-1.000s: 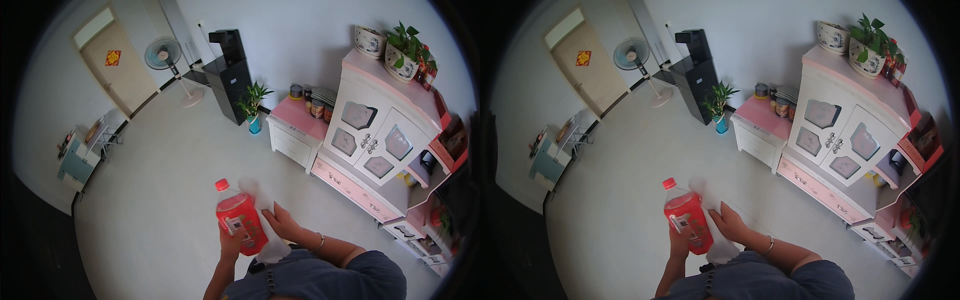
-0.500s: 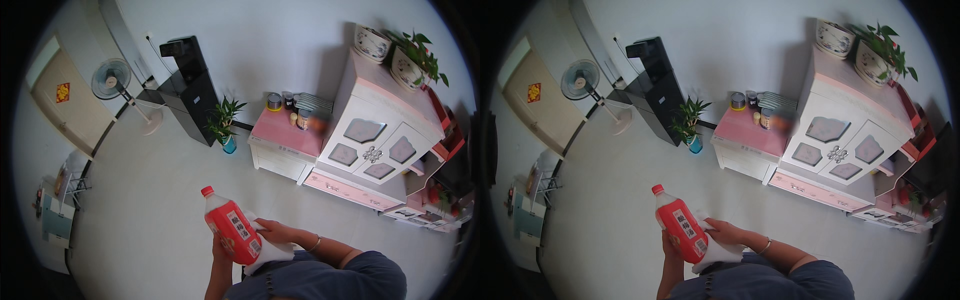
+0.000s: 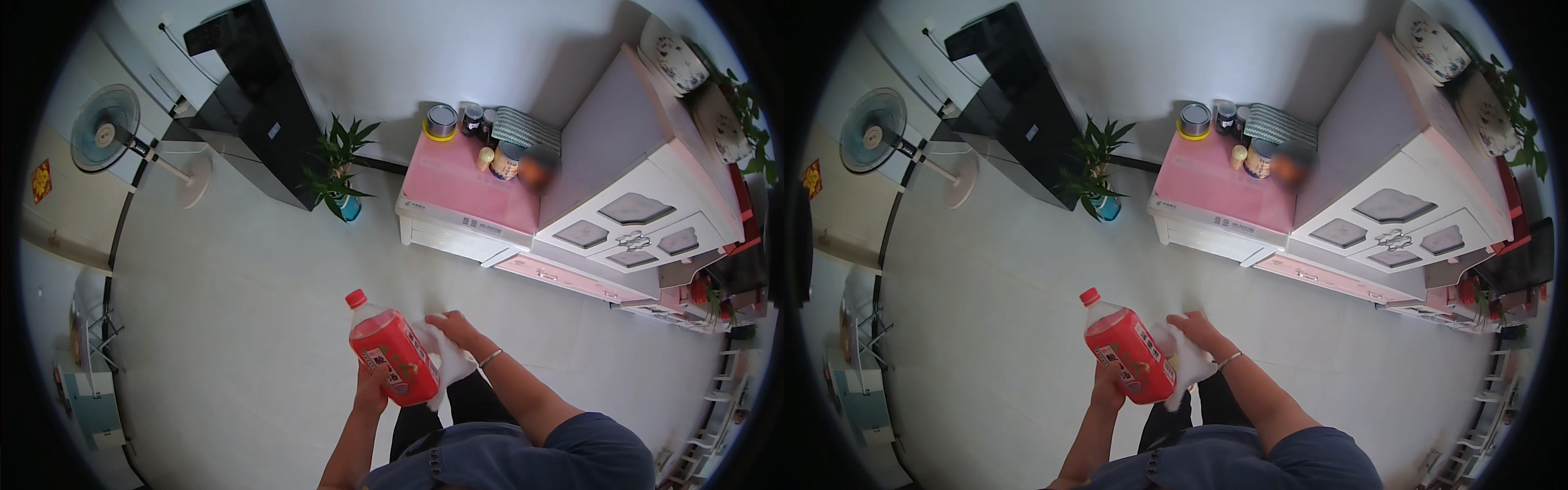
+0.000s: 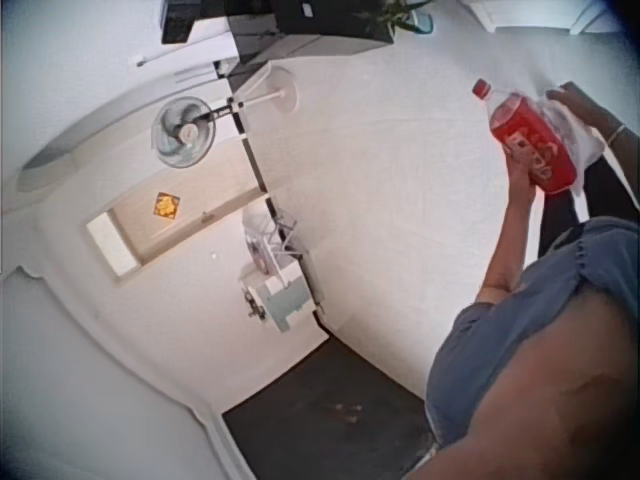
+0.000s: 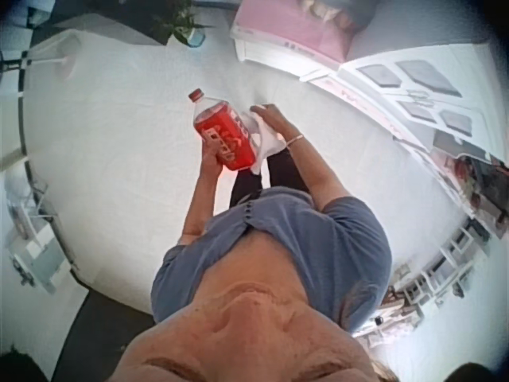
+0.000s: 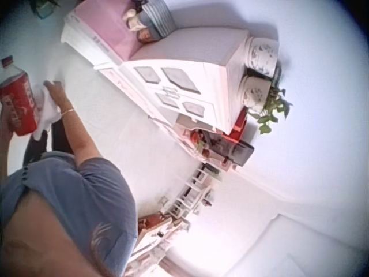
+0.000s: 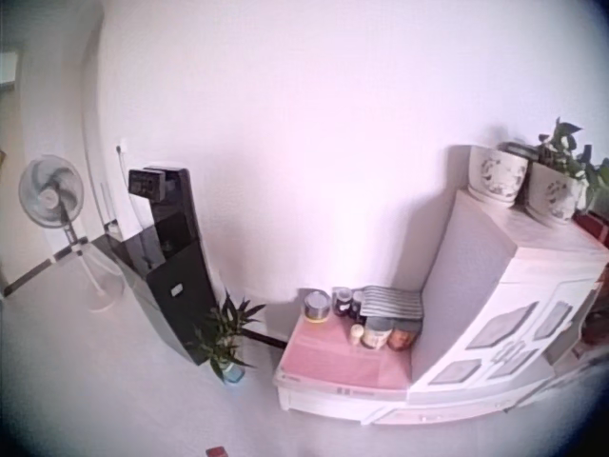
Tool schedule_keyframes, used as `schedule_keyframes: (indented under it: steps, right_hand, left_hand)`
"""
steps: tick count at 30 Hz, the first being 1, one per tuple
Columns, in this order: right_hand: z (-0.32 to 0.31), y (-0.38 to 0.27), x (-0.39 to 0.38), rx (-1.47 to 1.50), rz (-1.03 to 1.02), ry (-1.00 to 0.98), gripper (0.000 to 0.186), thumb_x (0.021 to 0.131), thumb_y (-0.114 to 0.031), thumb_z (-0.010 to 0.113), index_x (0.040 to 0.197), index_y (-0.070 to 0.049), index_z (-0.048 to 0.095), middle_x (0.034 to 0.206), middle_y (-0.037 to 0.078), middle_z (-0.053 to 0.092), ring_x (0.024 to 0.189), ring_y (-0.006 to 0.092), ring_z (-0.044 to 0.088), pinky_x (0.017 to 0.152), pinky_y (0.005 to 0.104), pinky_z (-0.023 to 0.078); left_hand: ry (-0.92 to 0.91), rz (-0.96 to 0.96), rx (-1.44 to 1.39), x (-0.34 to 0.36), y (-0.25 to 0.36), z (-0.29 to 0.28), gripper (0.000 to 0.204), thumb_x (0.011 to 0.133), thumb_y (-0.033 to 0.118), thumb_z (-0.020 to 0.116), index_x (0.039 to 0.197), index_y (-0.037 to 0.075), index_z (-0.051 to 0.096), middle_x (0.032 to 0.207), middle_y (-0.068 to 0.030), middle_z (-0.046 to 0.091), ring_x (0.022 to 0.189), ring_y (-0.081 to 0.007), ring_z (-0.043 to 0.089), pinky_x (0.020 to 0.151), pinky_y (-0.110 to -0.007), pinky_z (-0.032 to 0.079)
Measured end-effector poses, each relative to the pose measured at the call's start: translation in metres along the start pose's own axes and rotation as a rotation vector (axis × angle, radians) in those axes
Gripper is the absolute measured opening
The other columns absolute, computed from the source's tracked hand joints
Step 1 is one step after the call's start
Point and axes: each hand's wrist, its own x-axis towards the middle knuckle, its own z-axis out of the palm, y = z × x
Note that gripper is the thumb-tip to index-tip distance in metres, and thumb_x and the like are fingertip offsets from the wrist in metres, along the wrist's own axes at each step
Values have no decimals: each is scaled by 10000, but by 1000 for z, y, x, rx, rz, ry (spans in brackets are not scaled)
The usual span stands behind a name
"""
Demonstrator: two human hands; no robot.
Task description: The person removes a black kettle from a water dispenser, places it on a white table, and uses a cloth to wipe the table surface, a red bottle, and a jar by hand.
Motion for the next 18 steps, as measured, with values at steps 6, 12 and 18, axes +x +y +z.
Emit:
schedule_keyframes:
  steps: [6, 12, 18]
  right_hand:
    - [-30, 38, 120, 300, 212, 161, 557, 705, -282, 669, 1155, -25, 465, 942, 171, 576, 816, 228, 581, 654, 329, 490]
    - [-61, 66, 222, 675, 212, 322, 482, 734, -226, 635, 1143, -19, 484, 979, 103, 559, 864, 195, 545, 729, 324, 471]
    - [-90, 105, 307, 918, 249, 362, 298, 819, -255, 537, 1021, -36, 539, 914, 74, 579, 801, 175, 563, 691, 316, 489]
  left_hand:
    - [46, -128, -138, 58, -13, -6, 563, 829, 265, 558, 1272, 51, 285, 1206, -123, 470, 1063, -264, 508, 874, -416, 444]
    - [134, -129, -81, 105, -29, -23, 560, 841, 306, 533, 1272, 47, 287, 1217, -124, 461, 1060, -267, 508, 886, -425, 432]
    - [209, -166, -263, 145, -50, -50, 471, 860, 182, 509, 1261, 56, 297, 1182, -108, 483, 1042, -244, 520, 862, -397, 453]
